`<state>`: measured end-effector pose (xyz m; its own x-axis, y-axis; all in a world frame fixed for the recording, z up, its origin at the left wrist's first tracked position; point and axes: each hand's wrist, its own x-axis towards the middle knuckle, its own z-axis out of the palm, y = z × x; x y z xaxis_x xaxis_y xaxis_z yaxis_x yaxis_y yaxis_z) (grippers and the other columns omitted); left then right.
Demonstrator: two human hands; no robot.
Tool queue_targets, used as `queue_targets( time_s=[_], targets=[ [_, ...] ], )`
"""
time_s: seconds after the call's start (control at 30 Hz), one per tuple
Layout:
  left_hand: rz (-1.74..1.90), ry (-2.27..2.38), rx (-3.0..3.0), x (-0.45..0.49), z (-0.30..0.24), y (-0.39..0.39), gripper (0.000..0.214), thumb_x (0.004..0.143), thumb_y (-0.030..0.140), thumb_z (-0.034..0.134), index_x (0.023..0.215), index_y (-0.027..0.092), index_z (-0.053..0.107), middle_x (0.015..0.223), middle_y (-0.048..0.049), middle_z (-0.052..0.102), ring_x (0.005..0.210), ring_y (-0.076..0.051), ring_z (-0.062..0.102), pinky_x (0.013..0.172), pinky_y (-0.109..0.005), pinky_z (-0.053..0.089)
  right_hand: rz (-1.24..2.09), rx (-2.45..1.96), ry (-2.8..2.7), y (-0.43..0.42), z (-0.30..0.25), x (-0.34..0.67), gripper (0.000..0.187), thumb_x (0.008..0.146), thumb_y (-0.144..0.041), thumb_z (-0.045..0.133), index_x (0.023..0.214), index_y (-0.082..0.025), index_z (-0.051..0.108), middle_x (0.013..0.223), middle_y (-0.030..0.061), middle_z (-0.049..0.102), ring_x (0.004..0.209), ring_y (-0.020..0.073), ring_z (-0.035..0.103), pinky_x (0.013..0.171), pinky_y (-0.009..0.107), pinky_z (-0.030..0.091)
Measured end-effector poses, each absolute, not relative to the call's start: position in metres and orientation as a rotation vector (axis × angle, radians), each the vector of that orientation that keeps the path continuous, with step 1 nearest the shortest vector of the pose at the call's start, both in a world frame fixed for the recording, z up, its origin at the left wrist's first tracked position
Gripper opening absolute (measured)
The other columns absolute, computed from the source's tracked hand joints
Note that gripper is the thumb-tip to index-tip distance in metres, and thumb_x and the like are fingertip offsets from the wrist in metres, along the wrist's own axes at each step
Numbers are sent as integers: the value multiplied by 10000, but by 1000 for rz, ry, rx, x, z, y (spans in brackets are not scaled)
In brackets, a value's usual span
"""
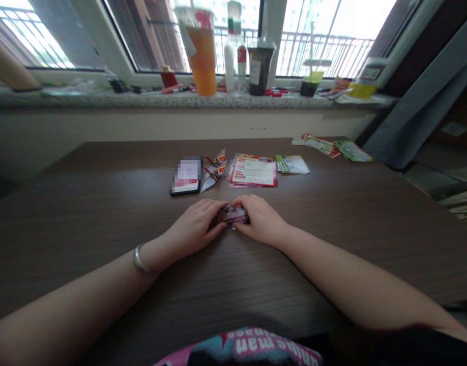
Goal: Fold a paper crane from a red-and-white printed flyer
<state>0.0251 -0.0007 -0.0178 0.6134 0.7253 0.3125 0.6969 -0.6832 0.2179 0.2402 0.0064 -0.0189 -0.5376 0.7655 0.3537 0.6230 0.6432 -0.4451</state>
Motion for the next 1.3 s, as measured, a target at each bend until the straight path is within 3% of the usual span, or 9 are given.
queue_targets(
  time_s=[0.17,0.37,0.57,0.9,1.03,1.3],
  targets=[
    [742,1099,2701,24,-15,2,331,841,192,571,1169,167,535,1094,-79,648,990,-219,593,892,-382,486,260,-1056,-2273,6,-18,241,497,748,-207,662,1217,-183,496,1045,79,626,971,223,594,895,391,472],
    [864,970,2754,22,-17,4,167,861,146,532,1006,176,607,968,-60,652,880,-186,591,804,-336,492,136,-1012,-2391,2,-14,241,259,812,-177,593,1069,-187,560,962,69,626,887,208,575,802,349,475],
    [864,917,2807,22,-18,5,173,847,123,534,983,181,623,941,-48,644,858,-176,579,780,-317,484,92,-966,-2464,3,-15,242,135,834,-189,575,970,-193,577,973,67,621,915,204,560,792,319,461],
    [760,957,2985,22,-15,3,124,812,126,547,899,178,618,944,-44,665,838,-184,602,751,-320,488,188,-969,-2566,2,-10,240,211,817,-312,615,978,-182,567,970,75,632,914,212,569,796,332,460],
    [577,991,3033,22,-13,3,99,822,151,538,884,165,614,924,-58,670,851,-203,610,766,-340,498,127,-926,-2606,3,-11,240,135,847,-269,570,940,-172,585,957,87,644,917,211,571,796,332,458],
    [571,1015,2913,23,-16,5,142,841,129,509,931,167,612,898,-56,666,851,-189,606,794,-328,494,-53,-911,-2635,4,-14,239,116,878,-209,521,935,-162,611,949,93,663,910,202,580,780,314,442]
  ],
)
